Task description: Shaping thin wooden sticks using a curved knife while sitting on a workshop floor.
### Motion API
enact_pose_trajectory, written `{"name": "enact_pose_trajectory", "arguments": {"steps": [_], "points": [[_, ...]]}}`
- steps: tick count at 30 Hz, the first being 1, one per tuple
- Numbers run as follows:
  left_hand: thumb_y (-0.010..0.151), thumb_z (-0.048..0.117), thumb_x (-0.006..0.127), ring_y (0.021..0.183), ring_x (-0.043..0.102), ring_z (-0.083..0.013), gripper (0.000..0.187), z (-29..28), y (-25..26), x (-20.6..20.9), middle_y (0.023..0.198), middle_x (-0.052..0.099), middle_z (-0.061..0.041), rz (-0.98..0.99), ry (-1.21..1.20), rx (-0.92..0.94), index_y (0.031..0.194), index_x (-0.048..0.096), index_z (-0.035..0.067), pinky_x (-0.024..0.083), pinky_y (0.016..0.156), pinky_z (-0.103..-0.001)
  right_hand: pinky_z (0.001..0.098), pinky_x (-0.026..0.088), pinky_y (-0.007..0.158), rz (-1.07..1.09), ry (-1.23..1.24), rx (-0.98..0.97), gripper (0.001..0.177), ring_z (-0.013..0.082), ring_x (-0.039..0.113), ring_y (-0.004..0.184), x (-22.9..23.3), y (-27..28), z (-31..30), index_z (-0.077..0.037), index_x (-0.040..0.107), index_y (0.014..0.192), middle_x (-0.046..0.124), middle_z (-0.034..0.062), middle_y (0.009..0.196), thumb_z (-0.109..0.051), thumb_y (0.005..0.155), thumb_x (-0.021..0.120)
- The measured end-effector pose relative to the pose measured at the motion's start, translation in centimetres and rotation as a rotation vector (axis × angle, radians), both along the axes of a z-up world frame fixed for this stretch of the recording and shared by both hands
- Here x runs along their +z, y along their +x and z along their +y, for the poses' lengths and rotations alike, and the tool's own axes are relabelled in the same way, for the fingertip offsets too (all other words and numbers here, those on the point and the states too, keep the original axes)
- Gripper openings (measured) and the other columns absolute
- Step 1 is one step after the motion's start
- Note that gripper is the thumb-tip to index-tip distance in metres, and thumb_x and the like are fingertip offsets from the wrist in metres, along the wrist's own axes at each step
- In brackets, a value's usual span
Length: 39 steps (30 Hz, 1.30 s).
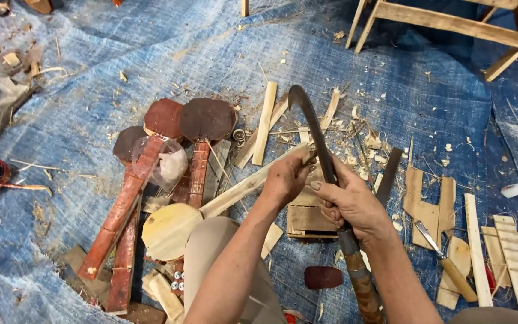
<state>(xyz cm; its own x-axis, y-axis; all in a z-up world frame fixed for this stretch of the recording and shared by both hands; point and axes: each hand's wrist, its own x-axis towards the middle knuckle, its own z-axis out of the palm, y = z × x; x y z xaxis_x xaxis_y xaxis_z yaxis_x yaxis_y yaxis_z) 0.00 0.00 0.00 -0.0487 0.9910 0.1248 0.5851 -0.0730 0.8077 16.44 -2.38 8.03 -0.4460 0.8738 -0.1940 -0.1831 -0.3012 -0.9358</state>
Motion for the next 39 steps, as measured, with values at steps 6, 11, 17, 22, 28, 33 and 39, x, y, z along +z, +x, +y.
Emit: {"name": "enact_pose_trajectory", "arguments": {"steps": [6,11,17,22,28,33,39], "points": [[0.092,0.028,0.07,0.087,0.071,-0.0447,0.02,0.5,-0.3,-1.0,0.081,0.072,-0.02,0.036,-0.009,0.003,0.096,0.07,0.009,0.056,0.075,-0.056,0.0236,0.035,0.023,0.001,-0.007,-0.015,0.073,0.0129,0.044,0.028,-0.6,-0.5,0.2,-0.01,0.037,0.156,0.045,0.0085,0.05,0.0,0.089,0.065],[0.091,0.026,0.069,0.085,0.072,-0.0428,0.016,0.8,-0.4,-1.9,0.079,0.072,-0.017,0.042,-0.021,0.017,0.096,0.069,0.011,0.057,0.074,-0.053,0.0237,0.036,0.023,-0.026,0.011,-0.015,0.071,0.0138,0.045,0.029,-1.4,-0.6,0.6,-0.014,0.039,0.155,0.046,0.0095,0.051,-0.002,0.09,0.066],[0.091,0.022,0.069,0.081,0.07,-0.0452,0.013,-0.2,-0.4,-0.4,0.077,0.07,-0.019,0.013,0.066,0.022,0.096,0.068,0.01,0.055,0.07,-0.055,0.0224,0.037,0.025,-0.206,0.017,-0.025,0.073,0.0122,0.046,0.032,1.0,-1.5,0.1,-0.015,0.036,0.158,0.051,0.0098,0.054,-0.007,0.091,0.067],[0.091,0.027,0.071,0.08,0.07,-0.0407,0.015,-0.3,-0.7,-0.8,0.075,0.067,-0.013,0.02,0.116,0.049,0.096,0.065,0.015,0.055,0.067,-0.051,0.0211,0.04,0.028,-0.273,0.048,-0.009,0.077,0.0115,0.047,0.035,0.8,-1.9,0.0,-0.013,0.032,0.159,0.054,0.0112,0.056,-0.008,0.091,0.069],[0.09,0.022,0.073,0.073,0.068,-0.0445,0.015,-0.5,-1.7,-1.2,0.071,0.067,-0.016,-0.027,0.197,0.034,0.091,0.063,0.011,0.054,0.061,-0.05,0.0215,0.043,0.031,-0.297,0.037,-0.009,0.074,0.0121,0.047,0.037,0.9,-2.9,-0.1,-0.015,0.038,0.157,0.054,0.0104,0.055,-0.01,0.09,0.07],[0.091,0.025,0.075,0.073,0.07,-0.0436,0.018,-1.7,-2.0,0.2,0.071,0.069,-0.017,-0.047,0.195,0.038,0.093,0.064,0.011,0.054,0.062,-0.052,0.0232,0.044,0.033,-0.391,0.0,0.016,0.078,0.0139,0.048,0.039,2.8,-3.4,-1.2,-0.011,0.033,0.16,0.059,0.0121,0.059,-0.009,0.091,0.07],[0.092,0.02,0.072,0.076,0.066,-0.0517,0.017,-1.5,-2.9,-0.3,0.075,0.067,-0.024,-0.024,0.135,0.0,0.095,0.061,0.007,0.051,0.064,-0.059,0.0238,0.047,0.034,-0.392,0.046,0.049,0.076,0.0147,0.051,0.042,-0.4,-3.1,-0.3,-0.012,0.035,0.159,0.056,0.0109,0.059,-0.008,0.09,0.066]]}}
